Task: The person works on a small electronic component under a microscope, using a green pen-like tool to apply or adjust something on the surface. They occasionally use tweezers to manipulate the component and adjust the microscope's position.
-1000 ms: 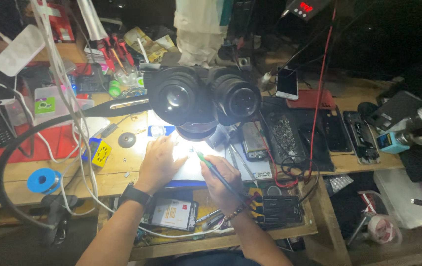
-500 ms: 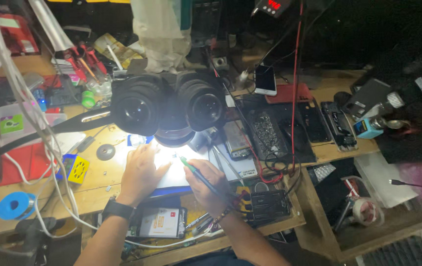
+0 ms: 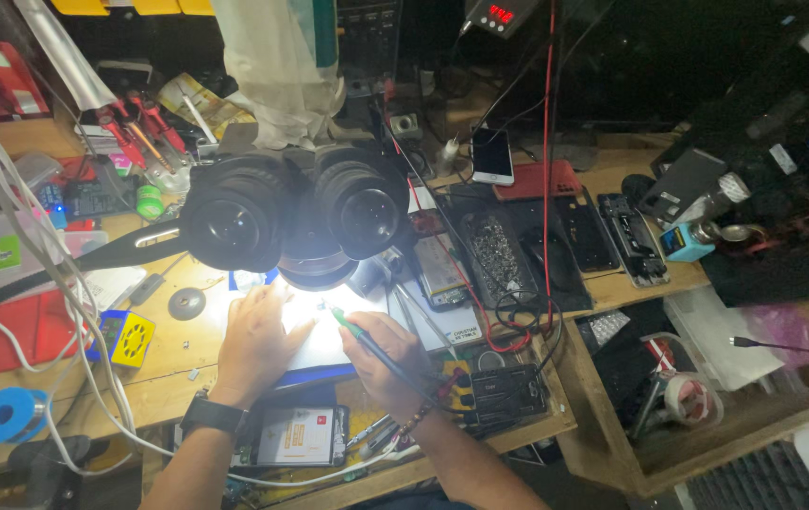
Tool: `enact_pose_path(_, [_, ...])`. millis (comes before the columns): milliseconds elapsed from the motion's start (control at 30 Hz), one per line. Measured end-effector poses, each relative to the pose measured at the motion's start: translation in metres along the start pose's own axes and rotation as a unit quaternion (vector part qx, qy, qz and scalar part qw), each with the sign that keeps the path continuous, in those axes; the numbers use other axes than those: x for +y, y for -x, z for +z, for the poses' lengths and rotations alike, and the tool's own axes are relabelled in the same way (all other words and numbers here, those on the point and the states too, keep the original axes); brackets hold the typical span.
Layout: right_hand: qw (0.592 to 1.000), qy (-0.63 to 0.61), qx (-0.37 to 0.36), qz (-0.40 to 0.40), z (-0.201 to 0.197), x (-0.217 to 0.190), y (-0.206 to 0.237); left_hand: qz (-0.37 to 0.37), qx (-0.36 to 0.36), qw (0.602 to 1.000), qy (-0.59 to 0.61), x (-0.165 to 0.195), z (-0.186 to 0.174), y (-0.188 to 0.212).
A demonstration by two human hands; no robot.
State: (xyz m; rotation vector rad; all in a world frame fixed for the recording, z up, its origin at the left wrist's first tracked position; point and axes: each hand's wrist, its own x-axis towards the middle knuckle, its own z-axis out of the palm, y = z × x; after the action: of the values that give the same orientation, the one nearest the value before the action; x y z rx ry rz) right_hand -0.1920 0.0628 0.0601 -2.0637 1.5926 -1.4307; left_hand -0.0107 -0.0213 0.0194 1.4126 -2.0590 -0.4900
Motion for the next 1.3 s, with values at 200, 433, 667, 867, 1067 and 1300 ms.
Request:
enact_pose_path(200, [0.998,0.023,0.004,-0.063,-0.0027,0.0002,-0.0006,-0.007,-0.004,1.000,0.004,0.0006,0.0012,0.0001])
enact_pose_path(433, [1.000,-0.019,0.004,0.015,-0.0006,-0.0021,0.0005,0.002,0.002,1.000,-0.004,0.0002,0.0008,-0.0005])
enact_pose_path(667, [1.000,-0.018,0.015,-0.007,0.0010,0.0001,0.0004,-0.006,-0.002,1.000,0.002,0.0019,-0.0002,-0.0008])
enact_pose_path(867, [1.000,0.007,0.005,-0.022,0.0009,0.0017,0.0028,-0.007,-0.003,1.000,0.004,0.0026,-0.0001,0.0002])
enact_pose_path(1067, [1.000,-0.002,0.005,-0.019,0.0008,0.0029,0.0040,0.003,0.001,1.000,0.006,0.0020,-0.0006,0.0003])
enact_pose_path(1300, [1.000,0.009,0.019,-0.021,0.0044,0.0045,0.0041,0.018,0.009,1.000,0.003,0.0002,-0.0002,-0.0001])
